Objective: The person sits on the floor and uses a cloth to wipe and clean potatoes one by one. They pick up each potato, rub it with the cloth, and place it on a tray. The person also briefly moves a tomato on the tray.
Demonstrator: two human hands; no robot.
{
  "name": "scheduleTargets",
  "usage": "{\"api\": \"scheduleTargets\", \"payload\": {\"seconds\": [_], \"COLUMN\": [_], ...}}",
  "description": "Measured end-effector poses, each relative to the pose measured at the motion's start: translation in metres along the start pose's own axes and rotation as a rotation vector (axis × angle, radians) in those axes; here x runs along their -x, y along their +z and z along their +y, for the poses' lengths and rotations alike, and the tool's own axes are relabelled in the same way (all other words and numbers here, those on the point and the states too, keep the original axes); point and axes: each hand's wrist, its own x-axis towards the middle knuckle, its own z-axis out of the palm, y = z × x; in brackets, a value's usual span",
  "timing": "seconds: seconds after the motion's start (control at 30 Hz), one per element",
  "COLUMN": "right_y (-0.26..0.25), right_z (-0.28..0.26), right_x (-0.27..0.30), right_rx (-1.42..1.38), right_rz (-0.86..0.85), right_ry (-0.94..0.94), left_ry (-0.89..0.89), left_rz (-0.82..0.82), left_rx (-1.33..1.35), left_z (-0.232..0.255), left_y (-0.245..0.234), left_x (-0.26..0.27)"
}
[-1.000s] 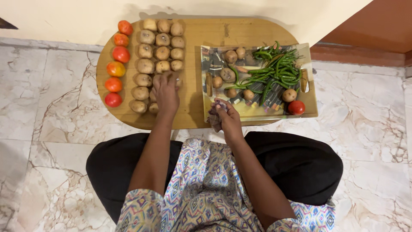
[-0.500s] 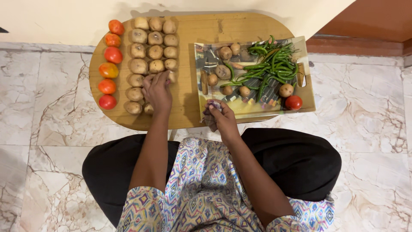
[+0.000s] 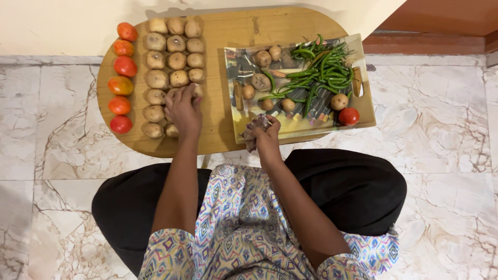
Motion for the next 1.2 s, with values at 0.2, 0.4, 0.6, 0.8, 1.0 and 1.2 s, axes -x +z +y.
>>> {"api": "scheduleTargets", "payload": {"seconds": [0.2,0.4,0.6,0.8,1.0,1.2], "right_y": [0.011,0.016,0.014,0.012,0.004,-0.014], "right_z": [-0.014,-0.011,-0.009,-0.012,0.026,0.057], "right_x": [0.015,0.012,0.005,0.007,-0.011,-0.027], "right_rx": [0.026,-0.056,-0.039,-0.188,-0.240,-0.765], "right_rz": [-0.017,-0.019,-0.013,-0.027,-0.092,-0.189], "right_ry": [0.141,-0.039,-0.124,0.022,0.186,0.136], "left_ry": [0.040,0.002,0.082,0.123,0.470,0.749], "left_rz": [0.008,-0.014,-0.022,-0.231,-0.458,-0.691], "left_rx": [-0.027,-0.077,0.019,0.355,0.519,0.289], "left_z": [-0.001,0.007,0.034,0.099,0.181,0.265], "left_y": [-0.005,-0.010,-0.008,0.024,0.064,0.121], "left_x": [-0.004,-0.006,-0.003,-0.013,-0.023,0.023]}}
